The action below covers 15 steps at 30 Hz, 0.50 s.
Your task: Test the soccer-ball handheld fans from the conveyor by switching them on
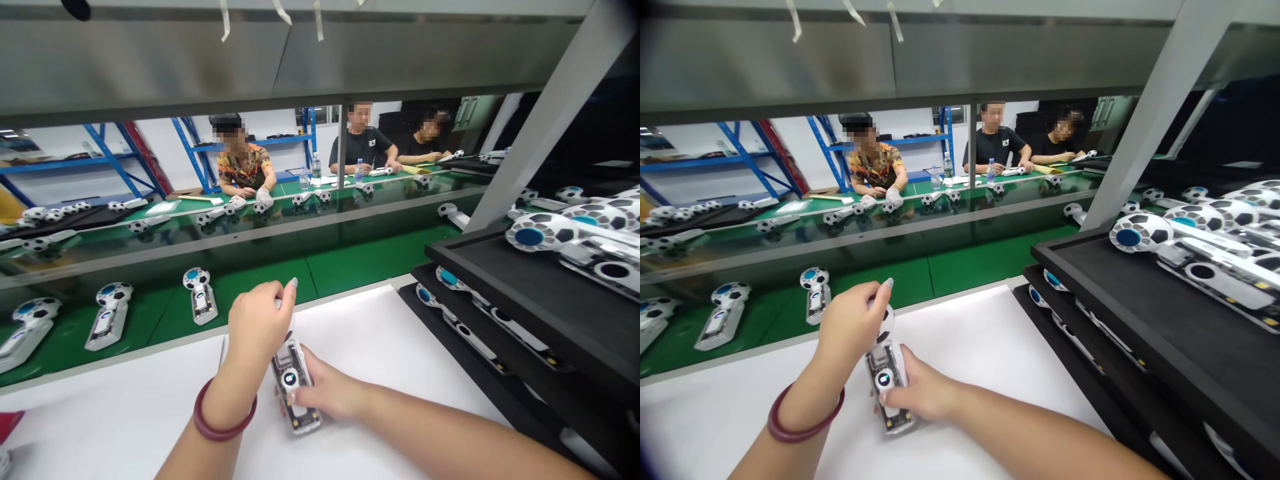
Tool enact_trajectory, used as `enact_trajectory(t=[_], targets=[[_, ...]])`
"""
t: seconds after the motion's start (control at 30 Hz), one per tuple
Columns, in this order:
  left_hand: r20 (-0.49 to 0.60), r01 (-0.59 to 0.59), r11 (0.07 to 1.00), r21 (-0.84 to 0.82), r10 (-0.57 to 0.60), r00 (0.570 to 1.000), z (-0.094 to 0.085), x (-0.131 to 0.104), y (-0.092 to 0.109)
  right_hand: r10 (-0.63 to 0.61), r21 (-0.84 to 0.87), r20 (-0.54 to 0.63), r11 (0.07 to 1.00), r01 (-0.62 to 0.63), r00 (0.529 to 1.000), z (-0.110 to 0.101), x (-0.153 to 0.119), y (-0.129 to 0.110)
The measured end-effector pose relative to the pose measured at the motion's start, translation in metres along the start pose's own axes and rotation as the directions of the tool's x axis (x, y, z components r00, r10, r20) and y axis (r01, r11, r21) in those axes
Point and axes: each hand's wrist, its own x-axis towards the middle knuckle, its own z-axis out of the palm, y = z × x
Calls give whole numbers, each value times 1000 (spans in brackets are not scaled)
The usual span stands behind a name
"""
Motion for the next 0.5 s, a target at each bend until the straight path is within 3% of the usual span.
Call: enact_trajectory(t=[0.37,0.5], targets=[[21,8,998,-63,-7,1000,0,2,0,-1,-23,51,1000,3,999,-1,-1,2],[50,-48,992,-119,54,997,-2,3,-1,-18,-48,45,999,20,999,0,-2,1]])
